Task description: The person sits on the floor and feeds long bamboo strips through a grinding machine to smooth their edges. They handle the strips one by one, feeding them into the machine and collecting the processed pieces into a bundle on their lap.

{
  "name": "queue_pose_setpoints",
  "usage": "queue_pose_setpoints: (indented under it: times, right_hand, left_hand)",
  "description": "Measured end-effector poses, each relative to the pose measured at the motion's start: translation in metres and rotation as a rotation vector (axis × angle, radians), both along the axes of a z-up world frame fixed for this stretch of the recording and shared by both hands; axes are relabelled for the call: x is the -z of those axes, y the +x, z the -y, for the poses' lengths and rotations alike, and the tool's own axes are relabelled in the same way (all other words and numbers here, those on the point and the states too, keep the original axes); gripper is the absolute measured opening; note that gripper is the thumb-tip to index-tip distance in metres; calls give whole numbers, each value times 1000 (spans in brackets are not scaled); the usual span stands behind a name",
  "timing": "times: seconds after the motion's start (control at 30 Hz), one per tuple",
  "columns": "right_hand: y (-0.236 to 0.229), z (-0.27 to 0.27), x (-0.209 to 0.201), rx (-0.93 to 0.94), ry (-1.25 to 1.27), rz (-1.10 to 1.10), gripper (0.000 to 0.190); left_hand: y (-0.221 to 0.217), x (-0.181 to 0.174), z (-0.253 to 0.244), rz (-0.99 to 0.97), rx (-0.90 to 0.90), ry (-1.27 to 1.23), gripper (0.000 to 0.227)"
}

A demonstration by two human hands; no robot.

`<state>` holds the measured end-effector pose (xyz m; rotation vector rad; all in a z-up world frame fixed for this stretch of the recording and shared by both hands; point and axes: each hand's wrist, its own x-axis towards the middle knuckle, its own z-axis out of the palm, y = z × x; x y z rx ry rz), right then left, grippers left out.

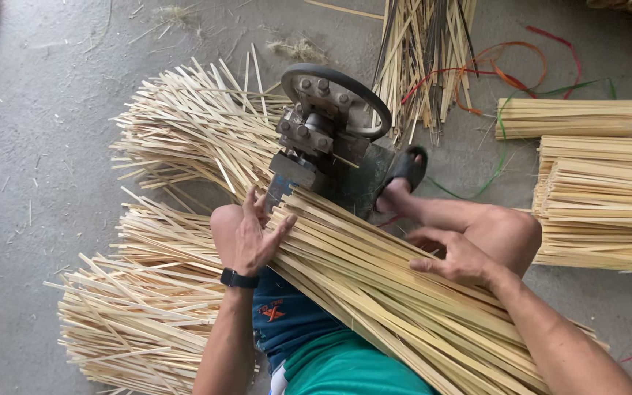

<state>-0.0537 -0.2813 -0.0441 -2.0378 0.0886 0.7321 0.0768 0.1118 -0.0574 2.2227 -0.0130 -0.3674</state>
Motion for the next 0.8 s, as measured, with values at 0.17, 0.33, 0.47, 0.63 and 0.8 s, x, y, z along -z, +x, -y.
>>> queue_pose_setpoints:
  times: [0.17,0.33,0.47,0.63,0.8]
  right_hand:
    - [-10,-3,18,73,25,-38,59]
    - [-15,13,60,232,356,-187,58]
    - [-1,13,58,166,89,-178,51]
    - [-4,0,13,105,9,193,42]
    - [-10,-4,27,159,-59,228,32]
  left_hand:
    - [-4,-15,7,40,98,40,124]
    - [-12,-29,20,28,163,65,127]
    - [-11,-14,28,173,102,106,99]
    - [-6,-8,29,80,85,95,99]
    - [-13,-26,29,-259,97,277,100]
